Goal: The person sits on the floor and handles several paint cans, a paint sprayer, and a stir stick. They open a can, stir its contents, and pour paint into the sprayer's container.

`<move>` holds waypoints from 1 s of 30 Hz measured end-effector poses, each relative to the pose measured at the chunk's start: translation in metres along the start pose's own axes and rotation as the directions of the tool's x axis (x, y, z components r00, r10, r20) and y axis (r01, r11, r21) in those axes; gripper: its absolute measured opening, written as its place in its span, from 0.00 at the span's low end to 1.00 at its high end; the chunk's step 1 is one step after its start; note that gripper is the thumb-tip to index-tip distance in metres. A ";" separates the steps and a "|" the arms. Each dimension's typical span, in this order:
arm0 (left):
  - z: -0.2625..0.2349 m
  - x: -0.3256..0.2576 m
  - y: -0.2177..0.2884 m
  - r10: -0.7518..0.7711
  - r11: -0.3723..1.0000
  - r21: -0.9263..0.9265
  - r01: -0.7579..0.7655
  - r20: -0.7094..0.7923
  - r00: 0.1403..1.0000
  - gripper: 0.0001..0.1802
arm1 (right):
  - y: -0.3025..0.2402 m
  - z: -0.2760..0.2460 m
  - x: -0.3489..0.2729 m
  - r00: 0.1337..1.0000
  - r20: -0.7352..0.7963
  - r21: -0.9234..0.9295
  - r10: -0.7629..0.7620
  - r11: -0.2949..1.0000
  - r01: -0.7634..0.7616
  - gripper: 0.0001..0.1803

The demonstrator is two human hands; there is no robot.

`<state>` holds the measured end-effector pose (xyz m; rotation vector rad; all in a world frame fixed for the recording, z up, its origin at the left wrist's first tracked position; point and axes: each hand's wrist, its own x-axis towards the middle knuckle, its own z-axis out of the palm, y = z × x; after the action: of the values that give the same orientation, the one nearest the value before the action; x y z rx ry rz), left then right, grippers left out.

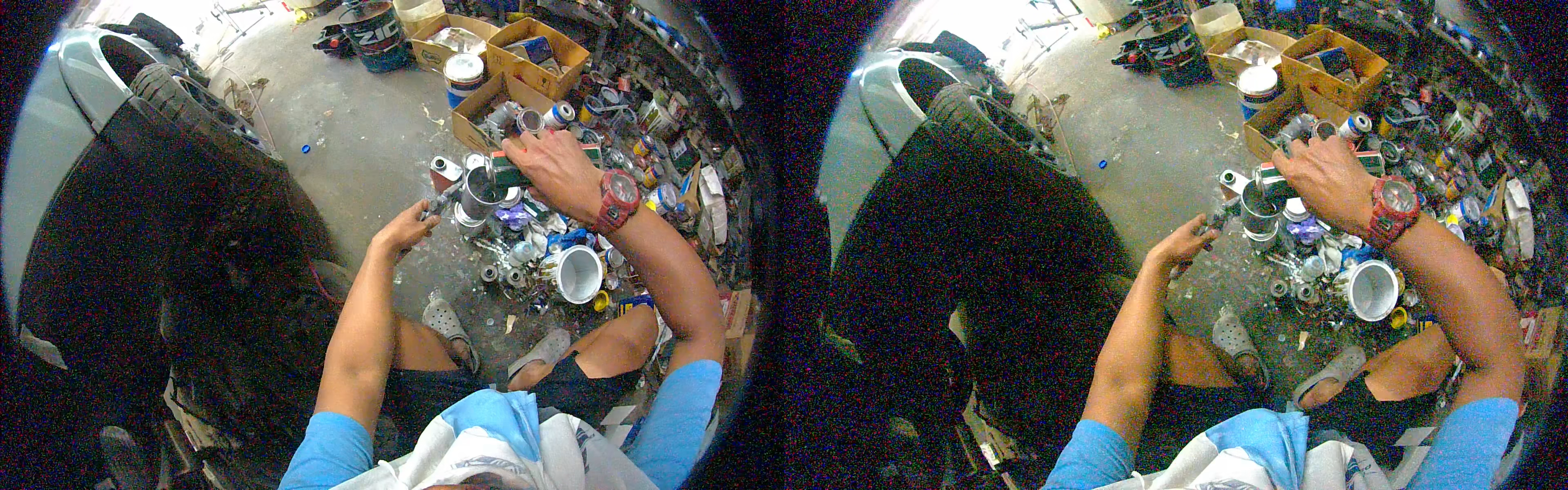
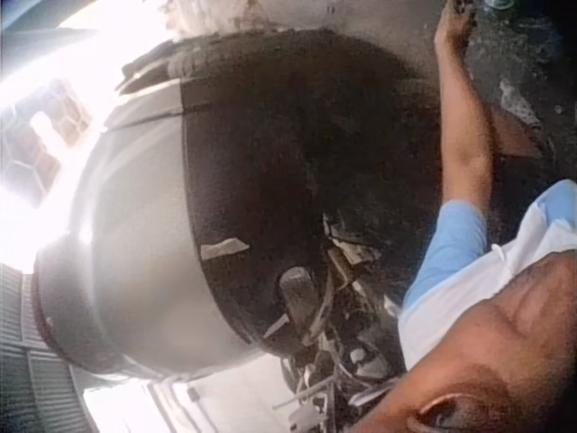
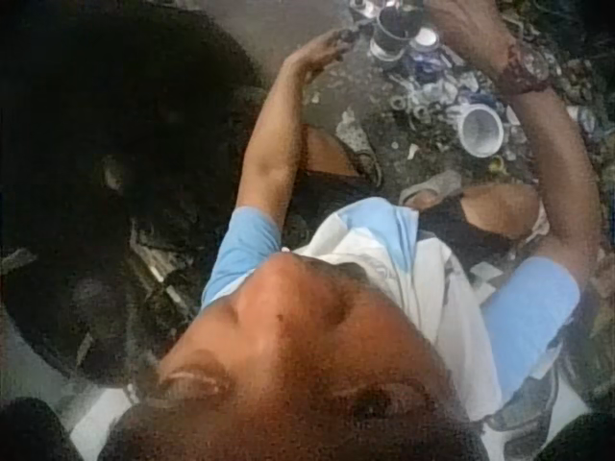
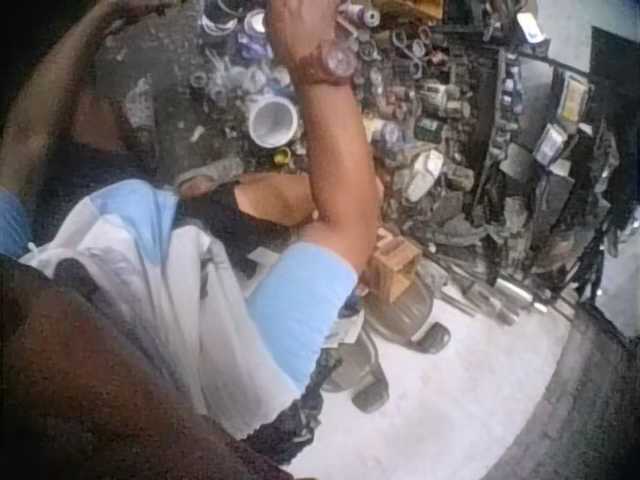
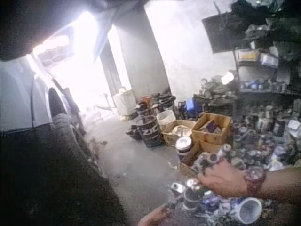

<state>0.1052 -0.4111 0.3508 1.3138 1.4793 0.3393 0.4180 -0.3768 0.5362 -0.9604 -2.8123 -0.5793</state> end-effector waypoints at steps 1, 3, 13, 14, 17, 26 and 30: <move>0.000 -0.003 0.004 -0.010 1.000 0.024 0.010 -0.001 1.000 0.37 | 0.000 -0.001 0.000 1.000 -0.009 0.003 -0.003 1.000 0.003 0.12; 0.001 -0.005 0.008 0.004 0.999 0.038 -0.003 -0.030 1.000 0.30 | 0.000 -0.003 0.001 1.000 -0.014 0.017 -0.007 1.000 0.007 0.11; 0.005 0.015 -0.013 0.101 0.995 0.024 -0.099 -0.076 0.992 0.28 | 0.008 0.001 -0.001 0.999 0.032 -0.020 -0.014 1.000 0.014 0.26; 0.005 0.015 -0.013 0.138 0.990 0.030 -0.136 -0.081 0.987 0.27 | 0.010 0.003 -0.001 0.993 0.119 -0.009 0.011 1.000 -0.010 0.40; 0.003 0.017 -0.008 0.084 0.989 0.128 -0.074 -0.071 0.994 0.26 | 0.013 0.005 -0.001 0.997 0.064 -0.002 -0.031 1.000 0.031 0.39; -0.002 0.010 0.000 0.028 0.991 0.128 -0.024 -0.033 0.999 0.32 | 0.012 -0.001 0.007 0.984 0.176 -0.032 0.006 0.999 -0.001 0.37; -0.004 0.008 0.005 0.011 0.984 0.176 -0.008 -0.013 1.000 0.37 | 0.012 -0.002 0.008 0.990 0.140 -0.032 -0.006 0.999 0.010 0.35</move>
<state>0.1064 -0.4013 0.3523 1.4608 1.5428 0.2283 0.4187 -0.3645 0.5435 -1.0351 -2.9393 -0.5827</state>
